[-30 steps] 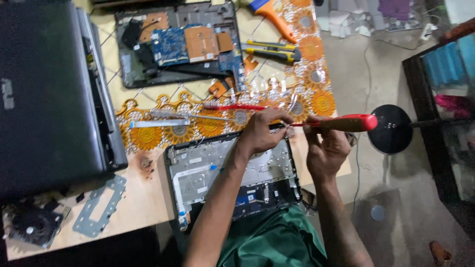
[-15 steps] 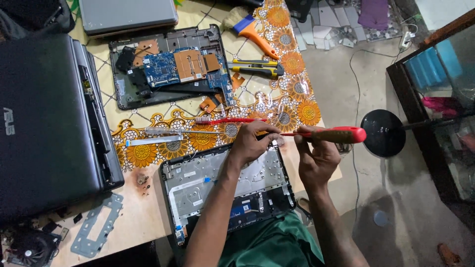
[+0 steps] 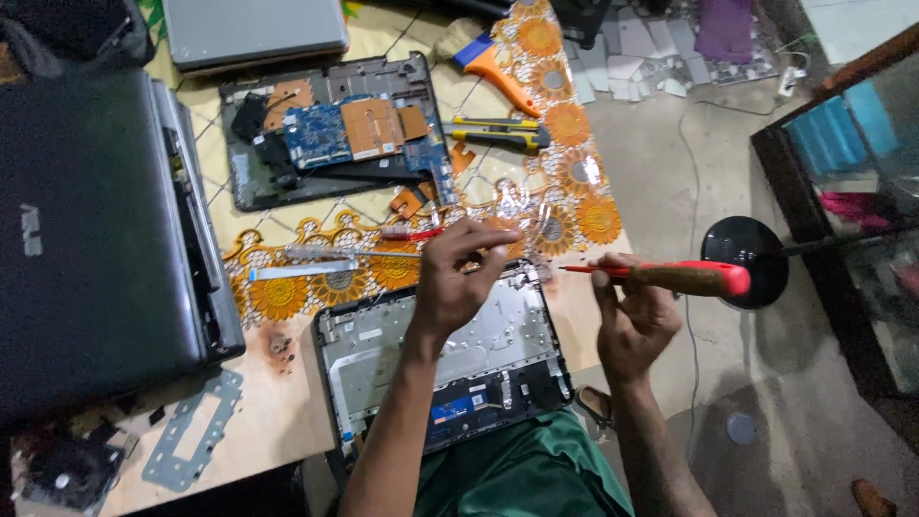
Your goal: The person uses a red-handled screwdriver to remove screws from the back panel of a disassembled laptop. They then use their fingers to remove small components and screws from the laptop's interior.
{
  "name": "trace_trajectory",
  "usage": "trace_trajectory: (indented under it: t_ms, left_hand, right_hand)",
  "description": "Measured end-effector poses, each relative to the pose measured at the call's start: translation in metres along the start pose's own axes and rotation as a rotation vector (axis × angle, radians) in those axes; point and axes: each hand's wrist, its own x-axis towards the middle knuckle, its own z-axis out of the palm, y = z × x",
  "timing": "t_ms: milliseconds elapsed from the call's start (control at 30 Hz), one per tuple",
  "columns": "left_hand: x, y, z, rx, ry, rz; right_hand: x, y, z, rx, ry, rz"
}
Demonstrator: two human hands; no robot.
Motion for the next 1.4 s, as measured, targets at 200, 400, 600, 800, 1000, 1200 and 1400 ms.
trace_trajectory:
  t_ms: [200,400,600,800,1000,1200,1400]
  left_hand:
    - [-0.089,0.051,-0.08,0.207,0.408,-0.024]
    - [-0.172,0.033,-0.153,0.57,0.784,-0.174]
    - [-0.179,0.029,-0.143,0.852,0.734,-0.315]
    - [-0.18,0.013,-0.131,0.983,0.668,-0.197]
    - [-0.182,0.005,-0.13,1.071,0.659,-0.182]
    - [-0.182,0.007,-0.13,1.063,0.669,-0.174]
    - [-0.18,0.011,-0.125,1.056,0.68,-0.14]
  right_hand:
    - [-0.019,0.027,-0.021,-0.066,0.033,0.082]
    - [-0.032,0.029,-0.007,-0.014,-0.106,0.16]
    - [-0.031,0.016,0.004,0.023,-0.175,0.067]
    - [-0.031,0.015,-0.006,0.017,-0.176,0.093]
    - [-0.03,0.012,-0.002,-0.015,-0.167,0.113]
    - [-0.026,0.004,0.007,-0.036,-0.188,0.116]
    - [-0.022,0.017,0.012,0.029,-0.18,0.174]
